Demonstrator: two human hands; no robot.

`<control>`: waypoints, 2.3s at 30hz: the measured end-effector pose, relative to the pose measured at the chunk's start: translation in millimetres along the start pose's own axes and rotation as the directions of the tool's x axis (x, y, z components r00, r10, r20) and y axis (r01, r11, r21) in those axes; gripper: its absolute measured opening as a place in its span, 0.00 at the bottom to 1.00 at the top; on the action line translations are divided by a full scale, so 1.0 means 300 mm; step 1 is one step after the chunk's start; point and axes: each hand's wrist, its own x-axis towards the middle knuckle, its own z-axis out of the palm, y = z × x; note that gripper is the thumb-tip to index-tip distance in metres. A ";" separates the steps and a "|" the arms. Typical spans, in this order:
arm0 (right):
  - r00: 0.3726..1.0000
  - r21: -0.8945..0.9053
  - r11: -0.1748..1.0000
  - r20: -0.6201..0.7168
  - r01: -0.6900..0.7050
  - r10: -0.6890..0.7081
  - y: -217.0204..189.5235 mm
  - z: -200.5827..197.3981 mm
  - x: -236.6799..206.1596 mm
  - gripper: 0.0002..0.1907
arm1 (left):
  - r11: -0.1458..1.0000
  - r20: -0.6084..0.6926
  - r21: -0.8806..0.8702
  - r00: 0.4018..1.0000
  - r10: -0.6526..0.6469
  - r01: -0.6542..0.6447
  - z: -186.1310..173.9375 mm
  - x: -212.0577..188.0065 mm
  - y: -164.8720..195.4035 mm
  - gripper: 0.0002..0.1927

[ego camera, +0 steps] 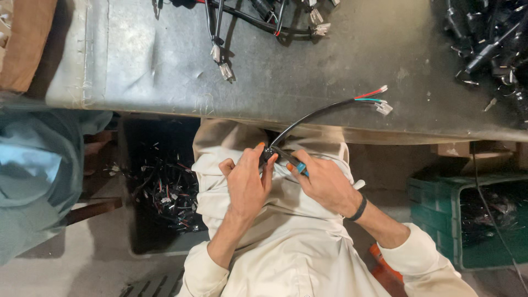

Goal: The person repeatedly picks up black electrical wires from a pile on a metal table, uses blue-handled wire strippers to remove the outer insulation, and places the stripped wires back on the table. A coworker is visible to the left also working with wires.

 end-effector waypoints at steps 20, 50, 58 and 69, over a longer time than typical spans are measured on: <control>0.998 0.055 0.997 -0.031 0.051 -0.049 -0.006 0.012 -0.018 0.16 | 1.000 0.020 0.012 1.000 -0.006 0.006 -0.009 -0.029 -0.013 0.19; 0.972 0.015 0.988 -0.178 0.157 -0.152 0.024 0.025 -0.056 0.16 | 0.983 -0.058 0.106 0.986 0.155 -0.148 0.008 -0.062 0.008 0.23; 0.810 -0.300 0.948 -0.526 0.111 -0.261 0.041 -0.212 -0.113 0.16 | 0.902 -0.058 -0.426 0.992 -0.110 0.075 -0.053 0.192 0.217 0.18; 0.460 -0.463 0.860 -0.825 -0.216 -0.329 0.288 -0.357 0.149 0.33 | 0.854 -0.184 0.504 0.950 0.253 -0.130 0.225 0.794 0.288 0.24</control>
